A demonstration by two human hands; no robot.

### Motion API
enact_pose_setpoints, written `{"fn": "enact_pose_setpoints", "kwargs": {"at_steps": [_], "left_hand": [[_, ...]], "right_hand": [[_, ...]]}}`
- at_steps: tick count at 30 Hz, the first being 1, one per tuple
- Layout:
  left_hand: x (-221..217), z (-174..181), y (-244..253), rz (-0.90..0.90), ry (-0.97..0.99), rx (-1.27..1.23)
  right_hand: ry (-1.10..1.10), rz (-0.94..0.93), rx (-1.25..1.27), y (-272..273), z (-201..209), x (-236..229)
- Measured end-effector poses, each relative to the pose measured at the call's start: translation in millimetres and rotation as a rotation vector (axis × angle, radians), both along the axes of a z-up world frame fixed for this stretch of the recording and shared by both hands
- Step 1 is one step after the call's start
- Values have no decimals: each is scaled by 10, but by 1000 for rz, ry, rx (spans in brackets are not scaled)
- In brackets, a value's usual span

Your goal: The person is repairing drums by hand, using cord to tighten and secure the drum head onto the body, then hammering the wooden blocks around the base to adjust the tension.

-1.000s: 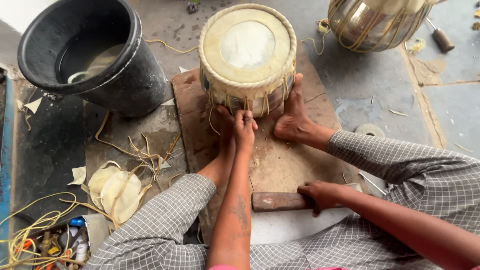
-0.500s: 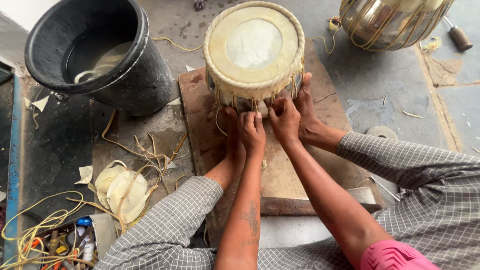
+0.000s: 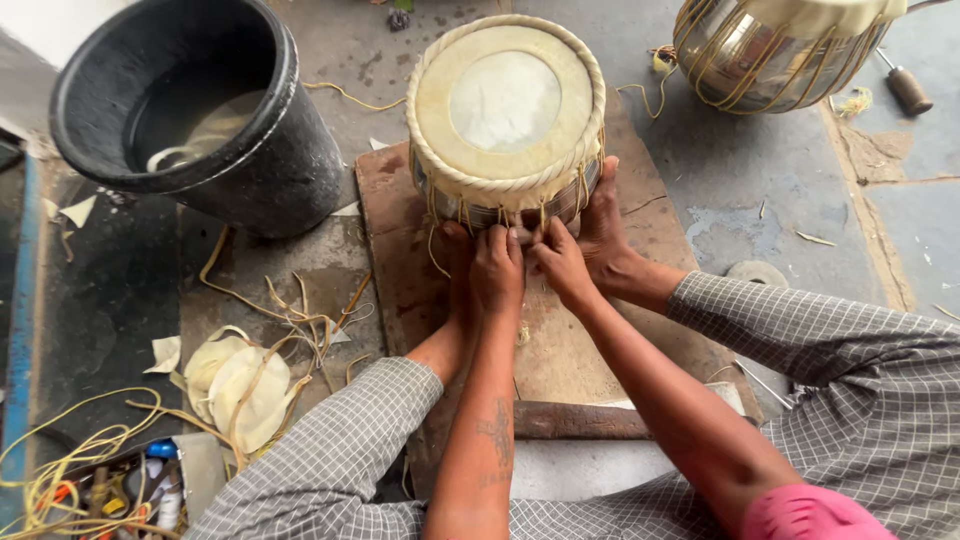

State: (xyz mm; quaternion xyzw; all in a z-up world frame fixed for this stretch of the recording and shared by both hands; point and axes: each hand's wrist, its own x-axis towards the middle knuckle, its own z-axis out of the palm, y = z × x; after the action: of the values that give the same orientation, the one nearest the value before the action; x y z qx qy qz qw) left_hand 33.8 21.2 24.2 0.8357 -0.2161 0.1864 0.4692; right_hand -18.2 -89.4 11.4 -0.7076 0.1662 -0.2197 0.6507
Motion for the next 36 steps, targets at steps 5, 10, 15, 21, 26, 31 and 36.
{"fn": "enact_pose_setpoints", "kwargs": {"at_steps": [5,10,15,21,26,31,36], "left_hand": [[-71,-577,-126,6,-126,-145],[-110,-1079,-286,-493,815,-726],[-161,-849,-200,-200,220,-325],[-161,-615,-92,-101,135,-257],[-200,-525,-181,-98,481,-603],[-1,-745,-449,-643,503,-731],[399,-848,-516,-490,575,-508]], "right_hand": [[28,21,225,-2,128,-76],[182,5,-256,-13,465,-228],[-25,-241,-663,-7,648,-2],[-53,-154,-756,-62,619,42],[-16,-20,-817,-106,635,-74],[-18,167,-675,-377,384,-360],[741,863,-1183,-343,-207,-1803]]}}
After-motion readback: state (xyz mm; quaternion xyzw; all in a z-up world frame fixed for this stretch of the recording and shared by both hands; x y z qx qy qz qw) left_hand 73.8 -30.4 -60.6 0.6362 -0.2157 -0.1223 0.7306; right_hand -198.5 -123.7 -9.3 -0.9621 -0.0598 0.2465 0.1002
